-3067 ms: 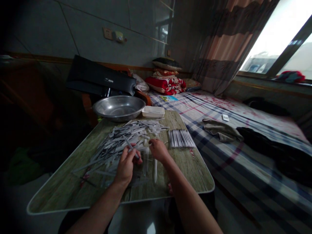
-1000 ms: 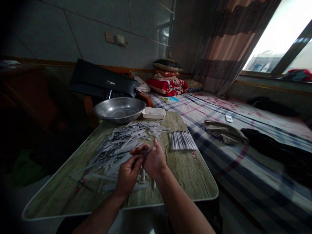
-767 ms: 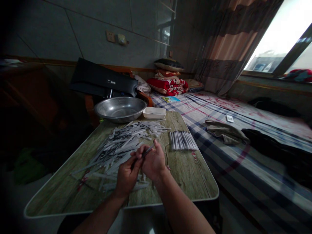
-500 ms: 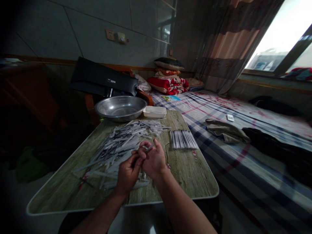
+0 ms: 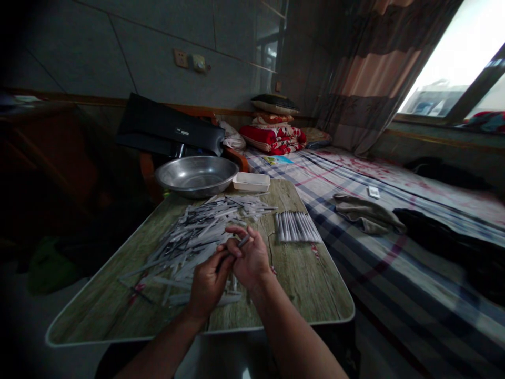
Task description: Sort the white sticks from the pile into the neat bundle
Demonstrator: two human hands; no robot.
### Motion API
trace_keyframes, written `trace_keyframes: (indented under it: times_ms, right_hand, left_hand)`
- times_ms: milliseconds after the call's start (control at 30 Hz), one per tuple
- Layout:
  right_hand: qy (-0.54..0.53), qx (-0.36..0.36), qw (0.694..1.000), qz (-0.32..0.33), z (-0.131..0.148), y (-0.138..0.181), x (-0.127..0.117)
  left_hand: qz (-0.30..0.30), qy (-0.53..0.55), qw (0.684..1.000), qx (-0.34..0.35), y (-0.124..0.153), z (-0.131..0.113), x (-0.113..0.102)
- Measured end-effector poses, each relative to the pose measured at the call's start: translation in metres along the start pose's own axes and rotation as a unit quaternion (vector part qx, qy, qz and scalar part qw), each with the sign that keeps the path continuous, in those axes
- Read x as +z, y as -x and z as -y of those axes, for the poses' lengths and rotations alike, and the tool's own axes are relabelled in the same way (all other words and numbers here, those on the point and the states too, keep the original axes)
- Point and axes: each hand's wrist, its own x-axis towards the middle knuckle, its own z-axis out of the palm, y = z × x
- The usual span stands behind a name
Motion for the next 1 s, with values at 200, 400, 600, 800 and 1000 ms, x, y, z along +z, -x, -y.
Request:
trace_keyframes:
  times_ms: [200,400,600,800,1000]
  right_hand:
    - [0.007,0.000,1.000,-0.006,0.000,0.001,0.002]
    - [0.157,-0.044,0.983,-0.086,0.009,-0.005,-0.020]
    - [0.448,-0.107,0.878,-0.130,0.041,0.002,-0.040]
    - [0.439,-0.064,0.889,-0.111,0.082,0.024,-0.039]
    - [0.515,-0.208,0.766,-0.324,0.126,0.036,-0.080]
  left_hand:
    - [-0.004,-0.006,1.000,-0.010,0.002,0.001,0.002]
    - [0.037,0.002,0.998,-0.057,-0.003,-0.002,0.002]
    - [0.066,-0.028,0.997,-0.038,-0.005,0.000,0.002]
    - [-0.035,-0.067,0.997,-0.019,-0.005,0.006,0.005]
    - [-0.053,-0.052,0.997,0.006,-0.001,0.010,0.010]
